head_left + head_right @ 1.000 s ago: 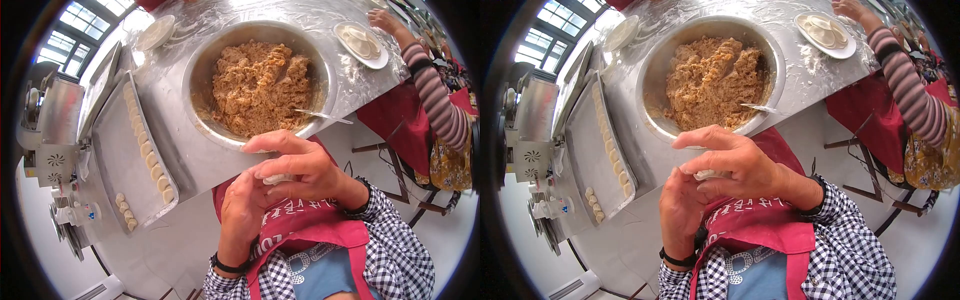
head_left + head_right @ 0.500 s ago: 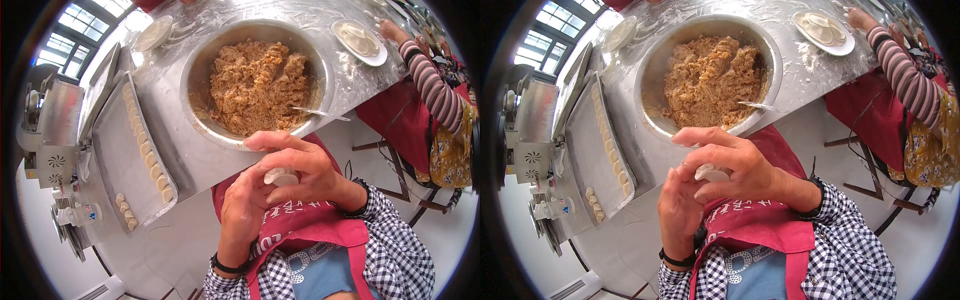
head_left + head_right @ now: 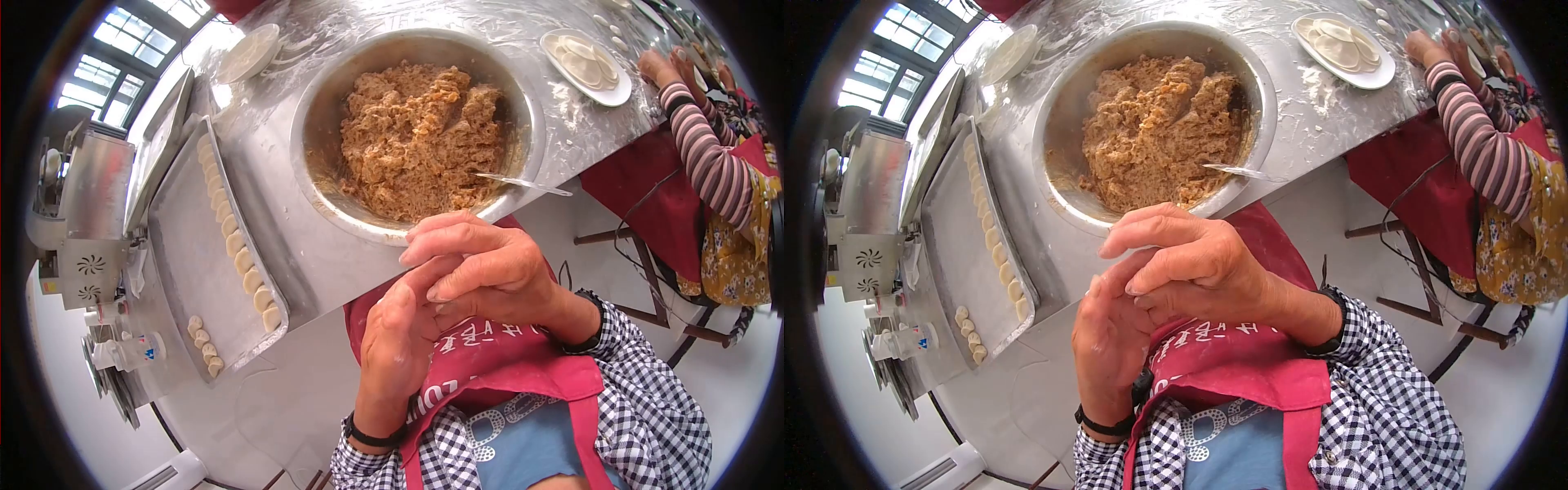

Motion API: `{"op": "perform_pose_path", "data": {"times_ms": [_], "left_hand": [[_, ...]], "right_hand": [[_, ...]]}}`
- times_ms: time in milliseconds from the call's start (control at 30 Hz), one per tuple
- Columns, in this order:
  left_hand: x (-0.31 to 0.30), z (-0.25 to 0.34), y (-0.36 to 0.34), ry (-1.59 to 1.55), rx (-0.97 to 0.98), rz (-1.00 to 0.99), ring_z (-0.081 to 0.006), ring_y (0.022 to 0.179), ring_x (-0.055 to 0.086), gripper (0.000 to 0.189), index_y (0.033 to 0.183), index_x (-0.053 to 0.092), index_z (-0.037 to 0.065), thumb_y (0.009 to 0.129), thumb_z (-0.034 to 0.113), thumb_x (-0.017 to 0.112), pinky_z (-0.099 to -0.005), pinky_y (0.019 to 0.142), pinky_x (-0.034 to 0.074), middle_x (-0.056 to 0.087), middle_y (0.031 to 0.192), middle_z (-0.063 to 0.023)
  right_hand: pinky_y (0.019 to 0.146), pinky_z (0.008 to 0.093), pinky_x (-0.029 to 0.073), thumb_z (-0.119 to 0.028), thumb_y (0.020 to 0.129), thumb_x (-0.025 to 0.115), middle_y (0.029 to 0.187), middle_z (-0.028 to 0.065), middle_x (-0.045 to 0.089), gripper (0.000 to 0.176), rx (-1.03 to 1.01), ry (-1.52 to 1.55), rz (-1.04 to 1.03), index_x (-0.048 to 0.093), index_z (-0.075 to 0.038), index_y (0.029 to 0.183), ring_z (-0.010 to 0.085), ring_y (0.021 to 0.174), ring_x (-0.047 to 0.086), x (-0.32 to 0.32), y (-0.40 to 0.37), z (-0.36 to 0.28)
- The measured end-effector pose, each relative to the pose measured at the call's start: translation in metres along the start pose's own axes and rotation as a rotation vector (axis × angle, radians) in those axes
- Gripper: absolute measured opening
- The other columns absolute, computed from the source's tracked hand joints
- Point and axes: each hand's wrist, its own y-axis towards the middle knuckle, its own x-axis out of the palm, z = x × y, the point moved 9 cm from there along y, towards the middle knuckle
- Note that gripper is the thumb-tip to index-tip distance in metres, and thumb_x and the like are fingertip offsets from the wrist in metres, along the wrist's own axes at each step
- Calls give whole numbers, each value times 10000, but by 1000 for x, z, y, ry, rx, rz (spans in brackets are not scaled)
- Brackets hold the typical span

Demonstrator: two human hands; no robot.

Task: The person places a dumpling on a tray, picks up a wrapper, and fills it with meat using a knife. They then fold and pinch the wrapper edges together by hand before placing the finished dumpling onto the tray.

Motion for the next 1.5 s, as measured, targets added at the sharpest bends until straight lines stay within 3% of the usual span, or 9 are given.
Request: {"op": "perform_pose_path", "data": {"times_ms": [67,167,300,367,500,567,1200,1300,1500], "left_hand": [[-3,0,0,-14,6,32,-320,1055,539,494,1233,385,-67,954,330,297,-440,888,456,472,1217,-194],[-5,0,0,-46,10,13,-310,1061,534,467,1218,399,-52,953,323,313,-443,898,445,469,1219,-190],[-1,1,3,-144,10,-37,-277,1105,499,439,1204,402,-43,953,309,331,-408,929,419,457,1230,-188],[1,1,4,-158,14,-59,-256,1132,474,425,1193,404,-46,955,298,335,-383,950,402,442,1245,-192],[-3,0,6,-217,17,-58,-245,1096,497,393,1185,401,-33,952,279,341,-380,932,416,461,1221,-168],[-4,0,6,-226,28,-59,-245,1058,523,388,1191,392,-28,948,271,342,-381,911,437,471,1209,-159],[-10,-3,8,-308,-23,-15,-173,1062,517,267,1178,444,-1,951,124,377,-301,875,446,492,1220,-136],[-9,-1,9,-324,-14,-29,-183,1075,513,264,1174,447,0,949,124,385,-304,874,448,494,1216,-134],[-11,-5,11,-373,-29,-5,-190,1090,507,260,1169,452,9,946,131,399,-311,871,455,491,1210,-130]], "right_hand": [[852,387,445,-75,654,740,1142,197,554,210,-26,-3,-74,635,-43,833,301,1047,542,4,-2,1],[850,372,446,-60,659,733,1150,193,550,197,219,15,8,641,-47,834,295,1045,543,1,3,1],[841,371,451,-53,662,727,1149,190,549,201,209,108,15,643,-44,844,292,1044,543,-1,-10,15],[816,346,459,-55,663,730,1163,193,539,197,-18,-49,-49,646,-45,841,277,1034,550,1,-4,4],[800,344,460,-63,672,726,1142,191,551,176,142,-26,72,650,-48,829,279,1019,556,-4,2,3],[801,341,462,-70,680,722,1138,189,554,163,-13,-64,-14,653,-48,826,282,1011,559,0,-1,-1],[785,340,469,-71,657,694,1076,127,597,96,-92,-161,40,630,-71,729,263,986,571,3,10,-12],[784,346,470,-66,656,693,1035,116,615,91,83,-54,159,616,-62,706,269,991,569,-5,9,-1],[833,406,459,-84,646,731,1060,160,609,224,-145,-109,-3,634,-20,839,325,993,567,4,10,-13]]}}
